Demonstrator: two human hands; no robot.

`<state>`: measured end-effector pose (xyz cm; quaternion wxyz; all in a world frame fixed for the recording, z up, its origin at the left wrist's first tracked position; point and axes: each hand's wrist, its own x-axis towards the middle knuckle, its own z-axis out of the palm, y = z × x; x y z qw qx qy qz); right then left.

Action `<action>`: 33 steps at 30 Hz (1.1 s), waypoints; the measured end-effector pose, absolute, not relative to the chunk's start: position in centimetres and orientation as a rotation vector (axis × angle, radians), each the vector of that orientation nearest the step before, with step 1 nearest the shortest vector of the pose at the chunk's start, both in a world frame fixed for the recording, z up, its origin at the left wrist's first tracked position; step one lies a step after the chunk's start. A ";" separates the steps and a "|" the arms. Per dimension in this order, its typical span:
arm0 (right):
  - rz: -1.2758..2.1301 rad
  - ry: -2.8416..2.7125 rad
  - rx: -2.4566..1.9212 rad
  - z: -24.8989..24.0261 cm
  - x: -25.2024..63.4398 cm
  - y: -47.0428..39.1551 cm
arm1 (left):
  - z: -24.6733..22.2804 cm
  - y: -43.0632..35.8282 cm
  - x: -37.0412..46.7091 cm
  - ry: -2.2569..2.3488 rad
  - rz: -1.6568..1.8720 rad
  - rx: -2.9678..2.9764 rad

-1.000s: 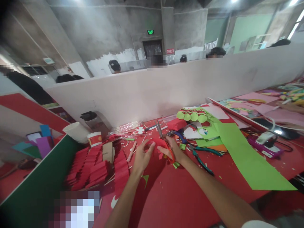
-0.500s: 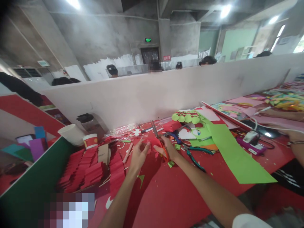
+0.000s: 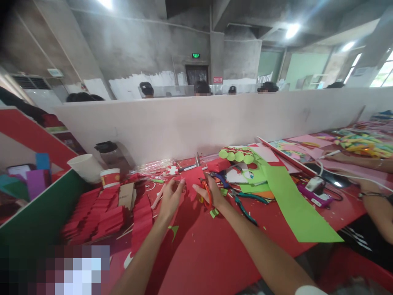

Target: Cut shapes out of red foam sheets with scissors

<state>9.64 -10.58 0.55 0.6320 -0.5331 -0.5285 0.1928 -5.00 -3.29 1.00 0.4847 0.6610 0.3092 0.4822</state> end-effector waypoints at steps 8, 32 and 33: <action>0.441 -1.092 -1.232 -0.1 9.4 -10.0 | 2.3 -3.5 -5.6 0.709 1.166 1.652; 0.511 -1.031 -1.149 0.1 9.4 -9.7 | 1.2 -1.3 -6.5 0.727 1.254 1.666; 0.464 -1.008 -1.131 0.4 9.6 -9.7 | 1.0 -1.0 -6.6 0.749 1.268 1.654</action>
